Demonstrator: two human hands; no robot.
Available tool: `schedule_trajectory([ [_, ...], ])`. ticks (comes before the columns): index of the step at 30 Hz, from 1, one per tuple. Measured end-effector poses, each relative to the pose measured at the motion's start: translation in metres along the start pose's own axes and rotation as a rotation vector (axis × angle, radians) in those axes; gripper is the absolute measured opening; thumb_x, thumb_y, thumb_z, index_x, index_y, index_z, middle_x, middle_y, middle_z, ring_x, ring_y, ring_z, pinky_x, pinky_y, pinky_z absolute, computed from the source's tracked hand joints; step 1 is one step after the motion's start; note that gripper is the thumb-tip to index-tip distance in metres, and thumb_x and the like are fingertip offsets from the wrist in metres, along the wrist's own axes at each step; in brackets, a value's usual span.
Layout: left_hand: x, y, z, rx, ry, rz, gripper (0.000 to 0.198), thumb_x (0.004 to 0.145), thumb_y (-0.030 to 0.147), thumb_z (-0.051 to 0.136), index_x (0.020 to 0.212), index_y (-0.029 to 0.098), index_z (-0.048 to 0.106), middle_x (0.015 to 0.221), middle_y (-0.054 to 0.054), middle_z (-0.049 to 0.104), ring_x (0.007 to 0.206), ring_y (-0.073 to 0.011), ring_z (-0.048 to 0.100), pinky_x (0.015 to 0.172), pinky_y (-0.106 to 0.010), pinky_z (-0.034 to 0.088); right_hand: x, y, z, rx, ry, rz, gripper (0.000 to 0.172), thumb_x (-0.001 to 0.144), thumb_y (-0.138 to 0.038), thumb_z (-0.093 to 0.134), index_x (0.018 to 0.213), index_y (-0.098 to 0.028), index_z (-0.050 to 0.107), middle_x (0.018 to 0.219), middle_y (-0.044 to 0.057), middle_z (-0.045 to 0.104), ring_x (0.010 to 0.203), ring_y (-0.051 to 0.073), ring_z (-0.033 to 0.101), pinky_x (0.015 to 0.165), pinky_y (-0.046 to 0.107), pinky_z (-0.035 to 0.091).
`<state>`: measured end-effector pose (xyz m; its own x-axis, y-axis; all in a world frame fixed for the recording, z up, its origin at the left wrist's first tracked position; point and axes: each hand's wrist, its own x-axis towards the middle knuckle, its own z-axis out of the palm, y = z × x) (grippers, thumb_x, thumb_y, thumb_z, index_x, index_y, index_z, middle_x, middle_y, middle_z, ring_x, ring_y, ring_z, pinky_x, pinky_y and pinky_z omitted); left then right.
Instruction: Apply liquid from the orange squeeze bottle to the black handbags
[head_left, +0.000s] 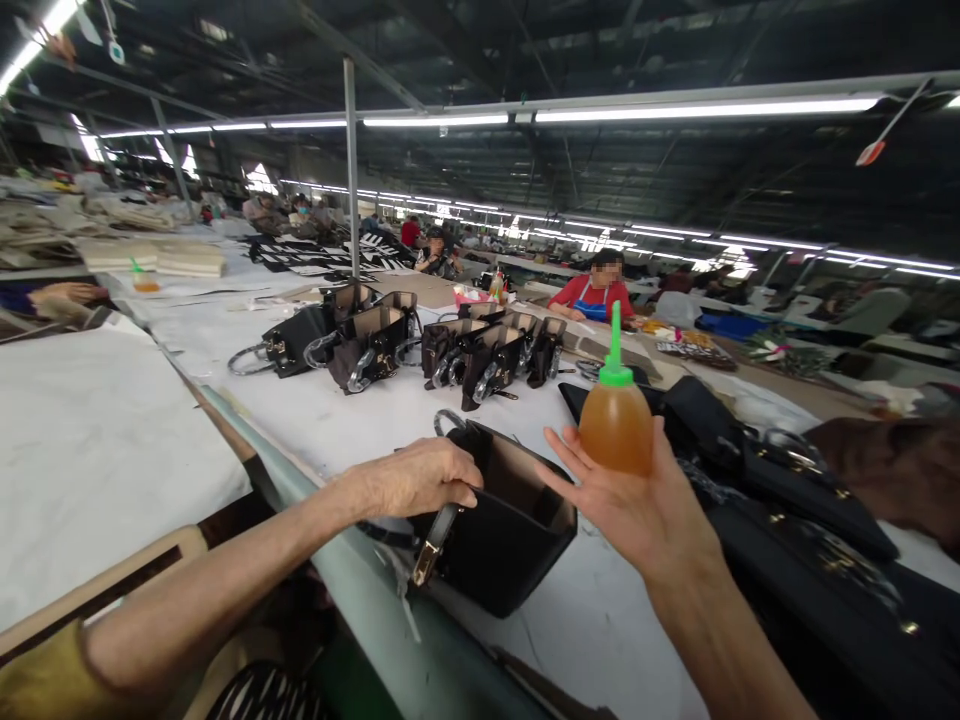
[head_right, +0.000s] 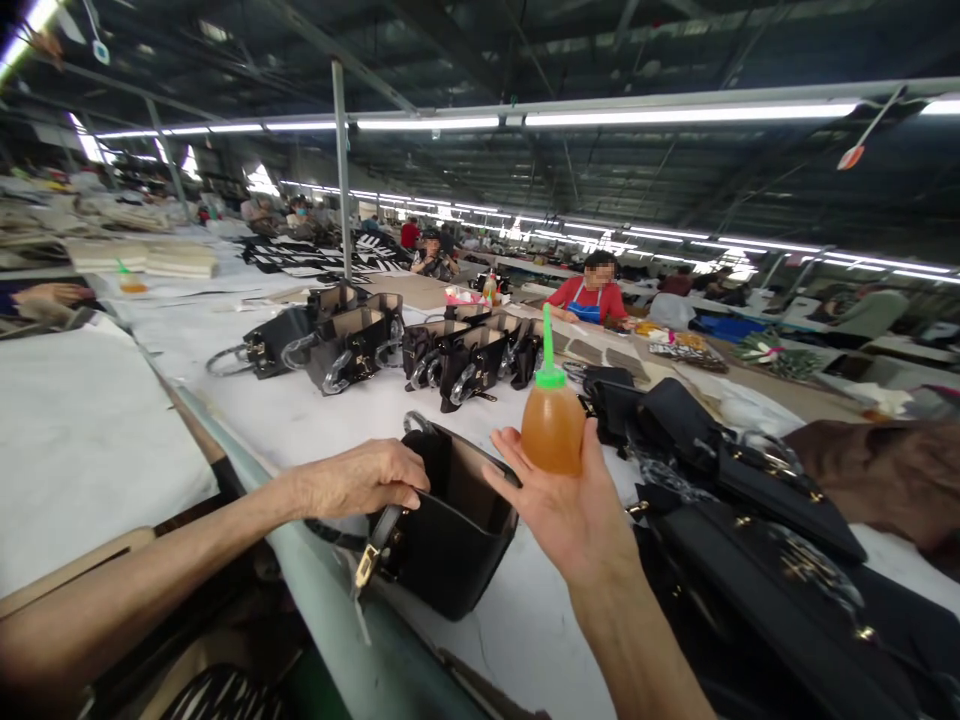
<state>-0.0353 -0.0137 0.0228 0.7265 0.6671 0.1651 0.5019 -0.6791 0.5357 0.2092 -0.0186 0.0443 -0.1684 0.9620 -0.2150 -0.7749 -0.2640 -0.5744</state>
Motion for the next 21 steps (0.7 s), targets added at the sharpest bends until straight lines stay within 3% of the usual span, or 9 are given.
schedule_trajectory([
  [2,-0.01,-0.005,0.009,-0.142,0.076,-0.018,0.019,0.085,0.03,0.055,0.079,0.016,0.066,0.082,-0.003,0.063,0.076,-0.0131,0.057,0.074,-0.021,0.042,0.0,0.007,-0.001,0.02,0.034,0.043,0.055,0.084,-0.05,0.058,0.119,-0.008,0.049,0.118,0.025,0.051,0.114,0.038,0.051,0.088,0.063,0.04],
  [5,-0.022,-0.012,0.02,-0.345,0.347,-0.098,0.024,0.081,0.035,0.059,0.094,0.016,0.066,0.102,-0.006,0.064,0.094,-0.0176,0.057,0.085,-0.025,0.042,0.002,0.013,-0.001,0.038,0.065,0.014,0.06,0.084,-0.048,0.059,0.125,-0.008,0.045,0.122,0.026,0.049,0.114,0.039,0.051,0.088,0.063,0.041],
  [7,-0.025,-0.019,0.022,-0.368,0.566,-0.278,0.025,0.081,0.033,0.056,0.096,0.015,0.065,0.097,-0.006,0.064,0.09,-0.0177,0.058,0.081,-0.026,0.044,0.002,0.014,-0.001,0.036,0.093,-0.008,0.061,0.084,-0.048,0.059,0.127,-0.008,0.043,0.123,0.025,0.049,0.113,0.039,0.052,0.088,0.064,0.041],
  [9,-0.023,-0.029,0.02,-0.316,0.639,-0.496,0.025,0.078,0.029,0.054,0.096,0.015,0.065,0.078,-0.003,0.063,0.073,-0.0155,0.057,0.069,-0.025,0.045,0.002,0.013,0.0,0.033,0.119,-0.018,0.061,0.085,-0.047,0.058,0.128,-0.007,0.042,0.123,0.026,0.048,0.112,0.039,0.052,0.087,0.064,0.042],
  [12,-0.013,-0.044,0.012,-0.34,0.432,-0.663,0.04,0.069,0.026,0.058,0.108,0.015,0.062,0.059,0.003,0.054,0.053,-0.0125,0.049,0.051,-0.023,0.04,0.0,0.014,0.003,0.026,0.128,-0.047,0.06,0.086,-0.047,0.056,0.129,-0.007,0.041,0.124,0.026,0.046,0.111,0.04,0.053,0.085,0.064,0.043],
  [14,-0.003,-0.05,0.005,-0.399,0.226,-0.661,0.051,0.062,0.025,0.063,0.112,0.014,0.06,0.06,0.003,0.055,0.05,-0.0122,0.048,0.045,-0.022,0.036,0.0,0.015,0.004,0.016,0.132,-0.064,0.06,0.087,-0.047,0.055,0.13,-0.007,0.04,0.125,0.027,0.046,0.111,0.04,0.053,0.084,0.064,0.044],
  [17,0.01,-0.054,-0.004,-0.408,-0.052,-0.608,0.042,0.055,0.022,0.064,0.096,0.014,0.066,0.067,0.001,0.059,0.05,-0.0111,0.047,0.04,-0.02,0.033,0.0,0.017,0.004,-0.005,0.139,-0.082,0.061,0.087,-0.047,0.055,0.131,-0.008,0.039,0.126,0.028,0.044,0.111,0.04,0.053,0.084,0.063,0.045],
  [19,0.016,-0.057,-0.003,-0.368,-0.154,-0.604,0.033,0.055,0.021,0.061,0.086,0.014,0.068,0.065,0.0,0.059,0.048,-0.0105,0.045,0.039,-0.02,0.031,0.0,0.017,0.003,-0.01,0.137,-0.092,0.062,0.086,-0.047,0.057,0.132,-0.01,0.038,0.128,0.028,0.043,0.111,0.04,0.053,0.085,0.062,0.045],
  [21,0.018,-0.062,0.003,-0.339,-0.18,-0.629,0.032,0.055,0.018,0.059,0.084,0.013,0.069,0.059,0.001,0.057,0.045,-0.0105,0.044,0.04,-0.021,0.031,0.001,0.016,0.001,-0.006,0.14,-0.098,0.063,0.085,-0.046,0.059,0.132,-0.011,0.037,0.128,0.028,0.042,0.111,0.04,0.053,0.085,0.062,0.045],
])
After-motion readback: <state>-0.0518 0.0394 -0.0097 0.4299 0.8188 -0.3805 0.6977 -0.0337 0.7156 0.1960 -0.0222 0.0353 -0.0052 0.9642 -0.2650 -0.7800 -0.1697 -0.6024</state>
